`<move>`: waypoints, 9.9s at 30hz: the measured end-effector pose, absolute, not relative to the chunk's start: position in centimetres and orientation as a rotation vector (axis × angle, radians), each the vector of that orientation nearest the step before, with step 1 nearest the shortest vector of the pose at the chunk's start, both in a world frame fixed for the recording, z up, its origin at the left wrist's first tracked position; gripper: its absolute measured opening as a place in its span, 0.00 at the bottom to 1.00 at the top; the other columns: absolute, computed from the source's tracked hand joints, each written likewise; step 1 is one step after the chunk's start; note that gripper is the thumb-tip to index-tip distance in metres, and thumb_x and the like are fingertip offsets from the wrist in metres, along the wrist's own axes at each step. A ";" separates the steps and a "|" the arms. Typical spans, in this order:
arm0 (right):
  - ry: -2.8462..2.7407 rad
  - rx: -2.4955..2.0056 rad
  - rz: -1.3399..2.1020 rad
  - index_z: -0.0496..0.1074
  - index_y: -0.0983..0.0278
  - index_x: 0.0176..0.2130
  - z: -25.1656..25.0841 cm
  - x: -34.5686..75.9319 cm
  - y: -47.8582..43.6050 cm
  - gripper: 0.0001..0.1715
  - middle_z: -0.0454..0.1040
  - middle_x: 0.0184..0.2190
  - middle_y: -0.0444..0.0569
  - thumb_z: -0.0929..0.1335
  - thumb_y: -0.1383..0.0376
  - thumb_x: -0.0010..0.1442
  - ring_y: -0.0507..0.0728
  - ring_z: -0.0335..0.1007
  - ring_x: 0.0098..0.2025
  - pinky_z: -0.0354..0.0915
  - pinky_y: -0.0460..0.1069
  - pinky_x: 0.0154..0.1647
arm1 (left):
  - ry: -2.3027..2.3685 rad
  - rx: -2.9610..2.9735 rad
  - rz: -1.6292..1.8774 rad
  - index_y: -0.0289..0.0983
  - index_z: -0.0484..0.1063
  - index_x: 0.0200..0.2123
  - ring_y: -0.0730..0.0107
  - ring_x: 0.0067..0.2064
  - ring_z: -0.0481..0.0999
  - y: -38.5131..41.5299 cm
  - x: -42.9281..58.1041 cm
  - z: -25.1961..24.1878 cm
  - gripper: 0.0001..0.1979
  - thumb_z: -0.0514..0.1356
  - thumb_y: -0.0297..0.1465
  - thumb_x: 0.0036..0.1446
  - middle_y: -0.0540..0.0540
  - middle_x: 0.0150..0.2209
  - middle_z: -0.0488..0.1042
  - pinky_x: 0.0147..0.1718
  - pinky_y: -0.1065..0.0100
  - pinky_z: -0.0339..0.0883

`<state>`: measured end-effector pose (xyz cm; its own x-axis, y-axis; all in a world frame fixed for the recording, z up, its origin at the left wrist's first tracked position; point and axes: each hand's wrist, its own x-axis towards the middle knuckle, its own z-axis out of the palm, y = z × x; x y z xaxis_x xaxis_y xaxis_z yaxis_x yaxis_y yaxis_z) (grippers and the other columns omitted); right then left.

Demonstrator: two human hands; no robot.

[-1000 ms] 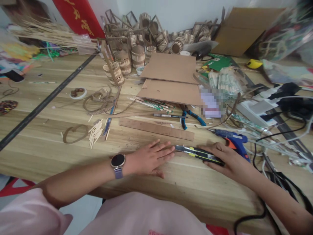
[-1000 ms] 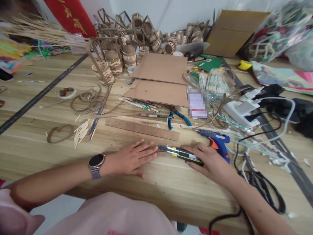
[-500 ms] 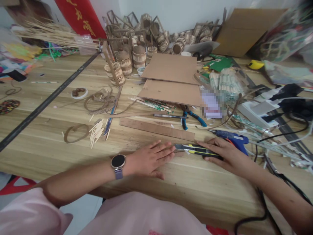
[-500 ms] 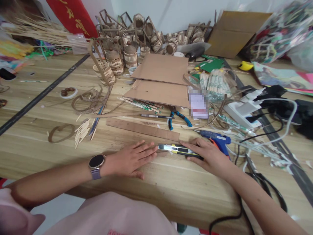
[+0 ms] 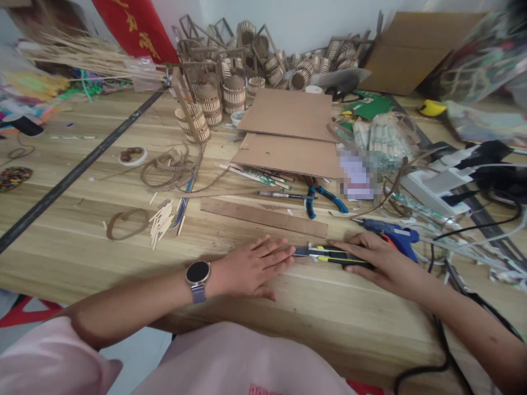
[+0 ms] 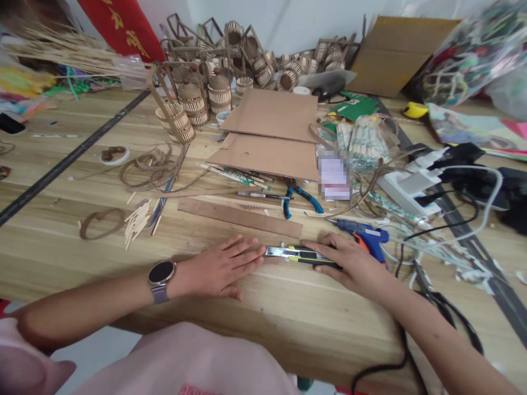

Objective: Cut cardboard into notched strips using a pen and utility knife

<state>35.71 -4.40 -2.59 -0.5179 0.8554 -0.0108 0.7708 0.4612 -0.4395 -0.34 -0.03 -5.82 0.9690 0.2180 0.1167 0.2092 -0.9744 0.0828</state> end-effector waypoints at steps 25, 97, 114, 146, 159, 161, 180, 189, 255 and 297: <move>-2.449 -1.493 0.398 0.69 0.57 0.63 -3.1 34.6 -8.3 0.28 0.74 0.42 0.55 0.65 0.54 0.67 0.59 0.76 0.43 0.74 0.52 0.43 | 0.450 3.047 0.198 0.33 0.50 0.71 0.54 0.74 0.43 -0.3 0.1 -5.9 0.36 0.40 0.51 0.71 0.42 0.73 0.49 0.70 0.51 0.38; -2.190 -1.713 0.233 0.63 0.56 0.67 -3.4 27.0 -14.1 0.29 0.69 0.38 0.51 0.63 0.58 0.68 0.55 0.74 0.34 0.75 0.48 0.33 | 0.413 3.020 0.279 0.29 0.53 0.70 0.53 0.74 0.45 -0.5 0.1 -6.0 0.36 0.39 0.50 0.72 0.39 0.72 0.51 0.70 0.52 0.39; -2.147 -1.733 0.206 0.65 0.62 0.66 -3.4 27.7 -9.7 0.30 0.69 0.41 0.55 0.62 0.55 0.69 0.58 0.73 0.39 0.74 0.52 0.37 | 0.625 2.896 0.270 0.27 0.46 0.71 0.45 0.74 0.31 1.2 2.4 -4.8 0.39 0.38 0.52 0.70 0.34 0.73 0.44 0.69 0.41 0.37; -2.352 -1.712 0.238 0.68 0.65 0.63 -3.9 29.3 -6.7 0.30 0.71 0.41 0.57 0.59 0.54 0.71 0.59 0.75 0.38 0.76 0.54 0.39 | 0.036 2.773 -0.183 0.40 0.50 0.72 0.51 0.75 0.34 12.2 5.2 -4.1 0.45 0.60 0.54 0.59 0.48 0.73 0.47 0.70 0.50 0.24; -2.373 -1.638 0.069 0.70 0.70 0.61 -3.8 27.5 -7.5 0.28 0.70 0.37 0.55 0.59 0.57 0.71 0.56 0.75 0.32 0.75 0.49 0.31 | 0.011 2.729 -0.098 0.39 0.51 0.72 0.47 0.74 0.34 12.6 5.2 -4.9 0.44 0.58 0.55 0.60 0.46 0.72 0.50 0.70 0.48 0.28; -2.359 -1.642 0.087 0.69 0.68 0.62 -3.8 27.4 -7.9 0.28 0.70 0.37 0.54 0.60 0.57 0.70 0.56 0.75 0.32 0.75 0.50 0.31 | 0.006 2.732 -0.089 0.40 0.52 0.71 0.47 0.74 0.35 12.6 5.2 -5.0 0.44 0.58 0.55 0.60 0.46 0.72 0.51 0.71 0.47 0.29; -2.340 -1.712 0.084 0.69 0.65 0.61 -3.9 26.6 -7.9 0.29 0.70 0.38 0.54 0.57 0.55 0.71 0.55 0.75 0.30 0.74 0.49 0.27 | 0.038 2.754 -0.155 0.45 0.56 0.70 0.49 0.74 0.38 12.4 3.8 -3.0 0.45 0.68 0.49 0.53 0.47 0.71 0.55 0.71 0.47 0.29; -2.385 -1.717 0.059 0.69 0.64 0.62 -3.9 26.2 -8.1 0.28 0.70 0.38 0.53 0.56 0.55 0.72 0.56 0.75 0.30 0.74 0.50 0.25 | 0.032 2.772 -0.164 0.43 0.55 0.70 0.48 0.74 0.37 12.4 3.6 -3.2 0.44 0.66 0.49 0.56 0.45 0.71 0.54 0.70 0.46 0.31; -2.422 -1.635 0.066 0.68 0.66 0.62 -3.5 23.3 -9.3 0.27 0.69 0.37 0.53 0.57 0.57 0.71 0.56 0.75 0.30 0.75 0.50 0.28 | 0.097 2.694 -0.389 0.44 0.49 0.72 0.50 0.75 0.31 11.4 1.7 -1.7 0.52 0.70 0.43 0.49 0.50 0.73 0.45 0.71 0.49 0.27; -2.466 -1.595 0.094 0.66 0.67 0.63 -2.9 21.5 -9.2 0.27 0.68 0.35 0.51 0.57 0.58 0.72 0.56 0.75 0.30 0.74 0.49 0.26 | 0.101 2.692 -0.231 0.44 0.58 0.69 0.44 0.74 0.39 10.2 -0.8 -1.7 0.50 0.73 0.45 0.44 0.45 0.70 0.56 0.70 0.48 0.32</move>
